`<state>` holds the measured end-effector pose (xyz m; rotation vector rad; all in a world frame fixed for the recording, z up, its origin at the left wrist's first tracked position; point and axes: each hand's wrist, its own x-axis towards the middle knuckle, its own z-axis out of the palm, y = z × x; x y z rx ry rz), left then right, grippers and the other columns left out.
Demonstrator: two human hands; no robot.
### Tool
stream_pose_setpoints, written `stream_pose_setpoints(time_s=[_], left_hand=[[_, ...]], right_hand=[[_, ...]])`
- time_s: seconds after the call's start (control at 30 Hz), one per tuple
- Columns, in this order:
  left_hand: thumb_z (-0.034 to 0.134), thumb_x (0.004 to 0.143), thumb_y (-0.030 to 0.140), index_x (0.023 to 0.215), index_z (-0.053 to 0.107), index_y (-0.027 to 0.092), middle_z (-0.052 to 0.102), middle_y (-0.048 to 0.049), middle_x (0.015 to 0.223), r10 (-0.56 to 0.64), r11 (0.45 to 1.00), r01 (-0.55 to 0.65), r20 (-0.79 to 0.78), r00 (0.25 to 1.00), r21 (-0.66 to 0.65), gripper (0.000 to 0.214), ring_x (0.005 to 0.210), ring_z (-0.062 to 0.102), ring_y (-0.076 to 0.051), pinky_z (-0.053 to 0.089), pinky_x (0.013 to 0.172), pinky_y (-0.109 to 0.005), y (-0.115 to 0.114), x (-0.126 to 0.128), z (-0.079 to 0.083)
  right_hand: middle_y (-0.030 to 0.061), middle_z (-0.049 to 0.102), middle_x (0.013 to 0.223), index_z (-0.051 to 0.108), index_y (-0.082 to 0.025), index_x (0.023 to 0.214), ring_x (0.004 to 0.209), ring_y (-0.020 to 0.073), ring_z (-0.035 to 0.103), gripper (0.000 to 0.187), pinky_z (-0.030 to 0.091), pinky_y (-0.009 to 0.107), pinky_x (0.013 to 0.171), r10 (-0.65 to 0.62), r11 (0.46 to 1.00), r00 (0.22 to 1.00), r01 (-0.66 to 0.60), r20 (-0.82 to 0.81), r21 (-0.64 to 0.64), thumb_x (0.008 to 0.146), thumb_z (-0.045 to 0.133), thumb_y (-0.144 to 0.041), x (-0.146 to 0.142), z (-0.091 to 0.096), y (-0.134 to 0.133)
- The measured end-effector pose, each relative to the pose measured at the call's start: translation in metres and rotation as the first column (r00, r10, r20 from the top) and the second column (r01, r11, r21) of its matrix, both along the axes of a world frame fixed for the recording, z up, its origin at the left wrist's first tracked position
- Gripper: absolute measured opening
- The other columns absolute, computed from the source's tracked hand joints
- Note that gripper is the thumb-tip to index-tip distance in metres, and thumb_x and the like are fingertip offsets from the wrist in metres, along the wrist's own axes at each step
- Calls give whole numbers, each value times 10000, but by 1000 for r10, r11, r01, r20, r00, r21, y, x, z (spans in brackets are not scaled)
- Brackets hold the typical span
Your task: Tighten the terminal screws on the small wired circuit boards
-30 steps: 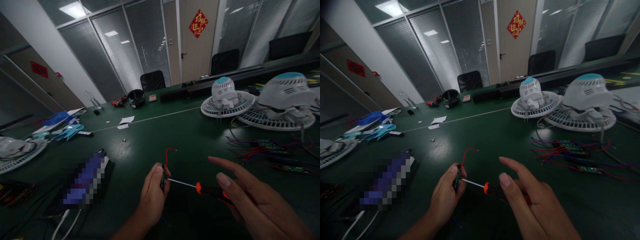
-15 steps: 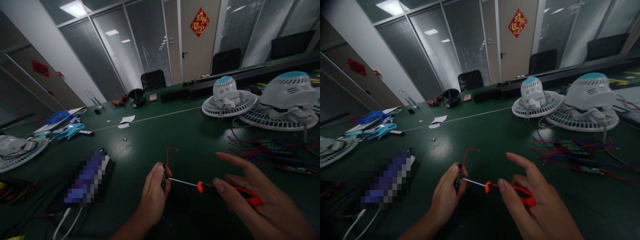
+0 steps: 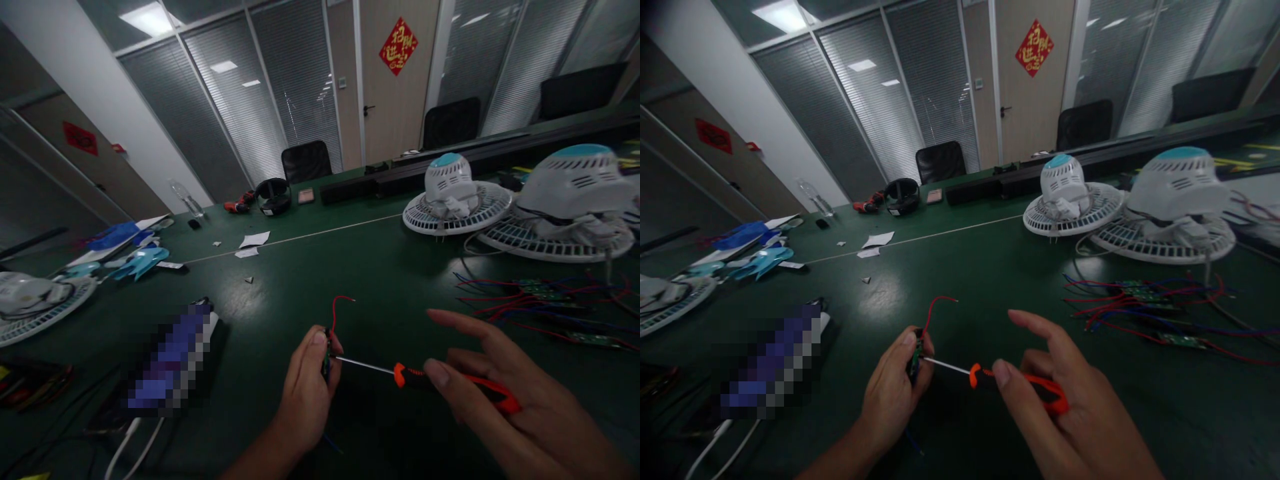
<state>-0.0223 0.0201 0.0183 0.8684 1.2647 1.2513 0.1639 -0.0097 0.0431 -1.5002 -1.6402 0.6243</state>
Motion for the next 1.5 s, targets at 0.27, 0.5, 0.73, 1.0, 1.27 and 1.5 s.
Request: stream_pose_setpoints(time_s=[0.27,0.5,0.73,1.0,1.27,1.5], left_hand=[[491,776,399,625,555,184,474,24,614,-19,1000,19,54,998,-7,270,513,414,-93,356,464,-182,0,0,-1],[464,800,382,629,541,178,438,38,585,-47,999,47,-2,999,-4,277,486,387,-82,327,434,-167,0,-1,-1],[510,763,359,621,545,169,476,17,612,-13,1000,13,9,1000,8,239,528,428,-93,377,475,-173,0,-1,0],[455,812,347,638,550,175,477,22,632,-50,999,50,-19,999,12,263,541,420,-89,374,477,-157,0,-4,-4],[410,835,367,651,546,176,451,34,601,-57,998,57,-86,995,2,298,487,390,-78,348,438,-153,-1,-4,-3],[502,757,371,618,552,174,471,21,613,-23,999,23,-12,1000,23,246,511,421,-94,364,449,-176,1,-1,1]], right_hand=[[-64,511,379,473,-259,1237,327,155,525,525,373,259,323,-91,992,996,91,5,-90,823,333,-550,-1,0,-3],[-6,665,615,402,-240,1243,377,136,554,498,443,259,385,-45,998,999,44,-20,-34,820,409,-501,0,-1,-2],[-77,571,474,366,-238,1232,453,144,604,426,455,232,412,12,996,999,-16,44,90,845,421,-407,1,1,0],[-25,641,599,321,-246,1243,526,166,636,411,471,254,408,58,991,992,-71,115,110,857,418,-347,6,1,3],[-37,652,626,333,-247,1237,490,138,614,426,483,240,444,61,992,993,-71,97,104,842,450,-353,5,2,3],[-27,641,628,324,-272,1319,541,153,647,446,488,225,408,66,994,994,-74,92,84,887,342,-384,10,-10,-1]])
